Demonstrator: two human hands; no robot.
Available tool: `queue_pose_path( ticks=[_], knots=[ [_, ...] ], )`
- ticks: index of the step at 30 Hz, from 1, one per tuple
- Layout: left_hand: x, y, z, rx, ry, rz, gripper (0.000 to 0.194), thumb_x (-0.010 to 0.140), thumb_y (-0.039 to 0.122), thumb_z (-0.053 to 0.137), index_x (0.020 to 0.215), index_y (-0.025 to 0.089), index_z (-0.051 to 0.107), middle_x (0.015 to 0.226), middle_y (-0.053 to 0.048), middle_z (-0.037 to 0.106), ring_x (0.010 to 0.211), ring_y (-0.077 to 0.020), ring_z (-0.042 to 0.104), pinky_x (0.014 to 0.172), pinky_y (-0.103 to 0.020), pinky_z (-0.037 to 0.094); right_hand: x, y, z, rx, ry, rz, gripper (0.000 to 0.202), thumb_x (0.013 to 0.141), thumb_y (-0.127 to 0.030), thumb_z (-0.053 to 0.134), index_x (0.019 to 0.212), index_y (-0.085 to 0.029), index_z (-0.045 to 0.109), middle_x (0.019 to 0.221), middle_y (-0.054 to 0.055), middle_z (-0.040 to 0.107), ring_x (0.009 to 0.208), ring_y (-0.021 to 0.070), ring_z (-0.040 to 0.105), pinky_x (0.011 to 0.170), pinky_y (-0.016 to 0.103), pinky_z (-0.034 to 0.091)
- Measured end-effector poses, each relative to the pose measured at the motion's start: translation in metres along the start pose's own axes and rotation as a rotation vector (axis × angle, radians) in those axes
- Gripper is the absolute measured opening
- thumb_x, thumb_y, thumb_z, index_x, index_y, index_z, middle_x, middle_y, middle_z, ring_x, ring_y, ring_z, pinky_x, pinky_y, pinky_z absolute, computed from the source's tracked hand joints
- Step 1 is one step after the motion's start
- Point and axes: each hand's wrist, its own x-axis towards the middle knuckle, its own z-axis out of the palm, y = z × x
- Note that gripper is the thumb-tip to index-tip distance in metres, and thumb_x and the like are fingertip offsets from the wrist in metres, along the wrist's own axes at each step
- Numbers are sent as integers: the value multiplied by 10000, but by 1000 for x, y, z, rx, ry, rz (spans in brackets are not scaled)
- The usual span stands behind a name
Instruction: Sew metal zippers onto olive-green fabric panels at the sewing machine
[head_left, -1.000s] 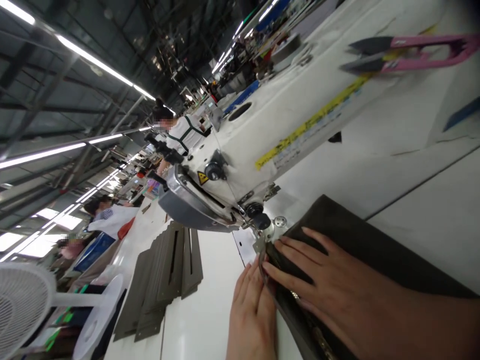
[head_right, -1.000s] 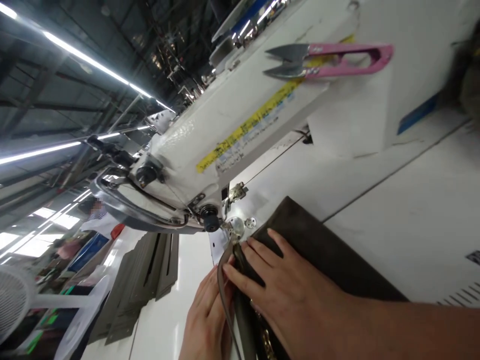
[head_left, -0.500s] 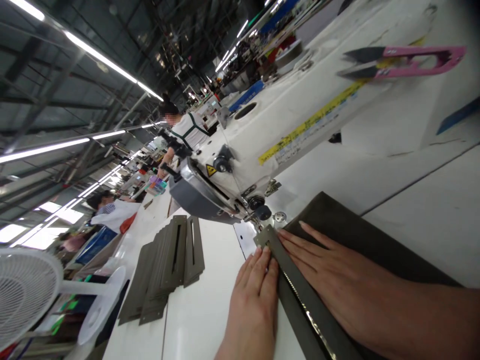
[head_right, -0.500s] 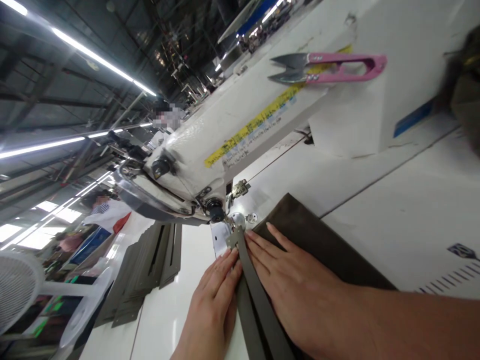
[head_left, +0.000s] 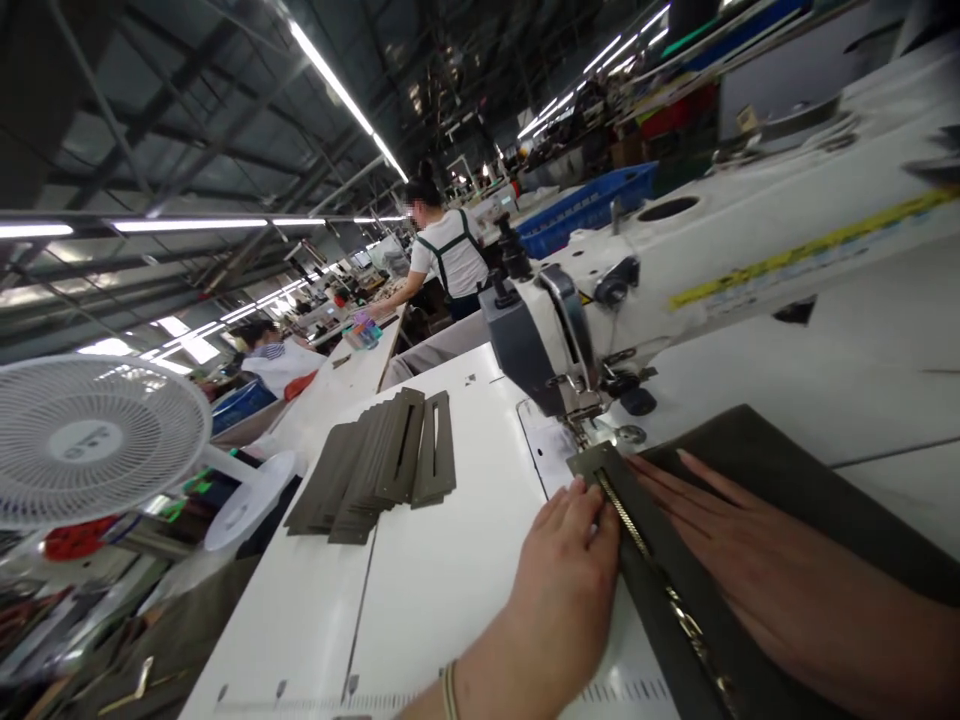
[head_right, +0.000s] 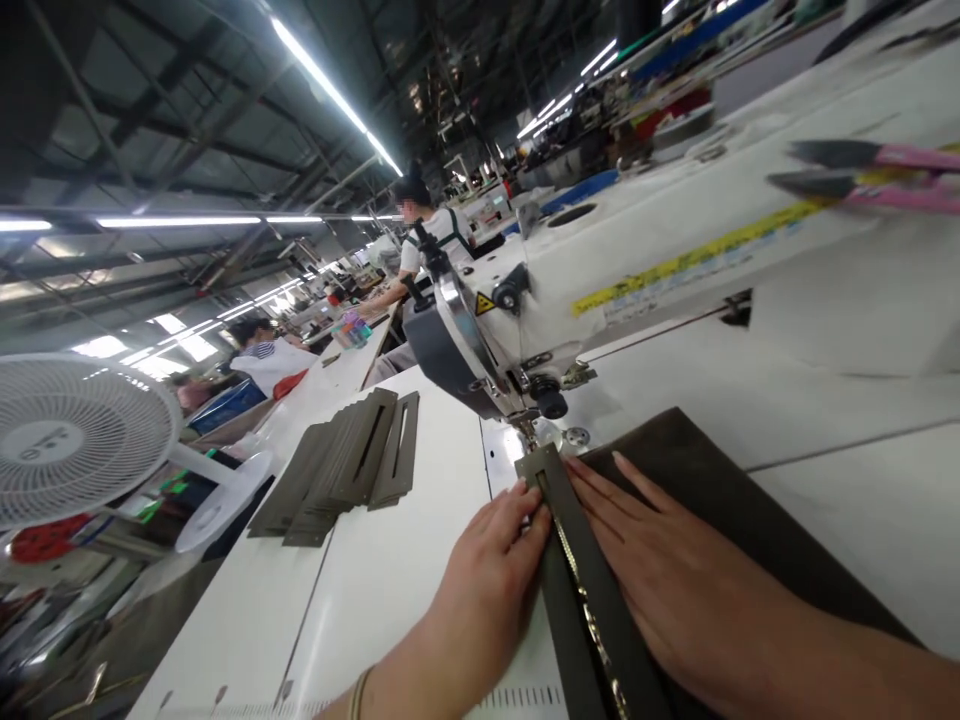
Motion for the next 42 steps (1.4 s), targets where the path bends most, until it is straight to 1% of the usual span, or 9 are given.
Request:
queue_pose_path(
  ticks=[6,12,15,20,24,30,36,40,42],
  knots=[
    [3,-4,4,8,-3,-15,301,939,113,490,1212,46,598,1230,-184,650,1176,-311,617,1035,-421,527,1,4,2,-21,-8,-34,642,930,-227,354,1549,-122,219,1387,147,566,1221,247,574,1034,484,413],
    [29,-23,9,-14,24,23,258,970,97,427,1135,32,614,1160,-191,664,1125,-290,637,1004,-430,544,5,29,18,-35,-69,-21,640,931,-181,324,1558,-143,198,1388,155,562,1226,255,574,1038,511,423],
    [38,-28,11,-33,18,17,253,973,96,416,1125,40,610,1114,-184,673,1111,-283,642,995,-432,549,9,38,19,-43,-81,-44,673,920,-181,339,1565,-133,152,1347,147,599,1190,260,601,1035,514,430],
    [35,-29,17,-25,45,34,256,966,90,441,1155,12,596,1175,-204,660,1160,-293,625,1037,-419,519,19,35,7,-65,-30,-82,723,887,-158,352,1557,-61,98,1262,163,651,1066,253,665,996,482,464],
    [30,-27,19,12,53,44,280,968,88,426,1180,1,588,1207,-214,652,1172,-299,623,1052,-420,505,19,32,4,-54,-68,-60,734,884,-183,377,1553,-45,107,1306,175,620,1105,263,645,997,476,462],
    [33,-25,11,-11,-6,37,282,949,82,440,1169,-3,596,1203,-208,651,1170,-290,622,1075,-404,486,14,34,8,-34,-69,-62,726,898,-159,346,1556,-48,63,1279,169,640,1110,259,642,1026,494,434],
    [36,-25,12,25,-26,46,262,940,62,453,1143,-22,596,1161,-217,650,1137,-301,631,1048,-427,508,15,33,6,-45,-103,-55,706,880,-140,358,1546,-35,146,1299,195,620,1187,262,599,1043,504,408],
    [38,-24,11,27,-70,33,235,969,87,432,1104,17,610,1110,-175,659,1119,-281,631,1047,-410,507,16,32,7,-77,-68,-58,661,888,-134,322,1535,-58,213,1256,189,649,1173,248,611,1023,500,419],
    [39,-24,11,33,-80,26,244,983,94,404,1113,30,601,1097,-167,657,1133,-277,620,1033,-414,516,14,32,11,-79,-62,-54,644,896,-144,321,1530,-68,236,1276,188,638,1200,250,593,1028,504,416]
  ],
)
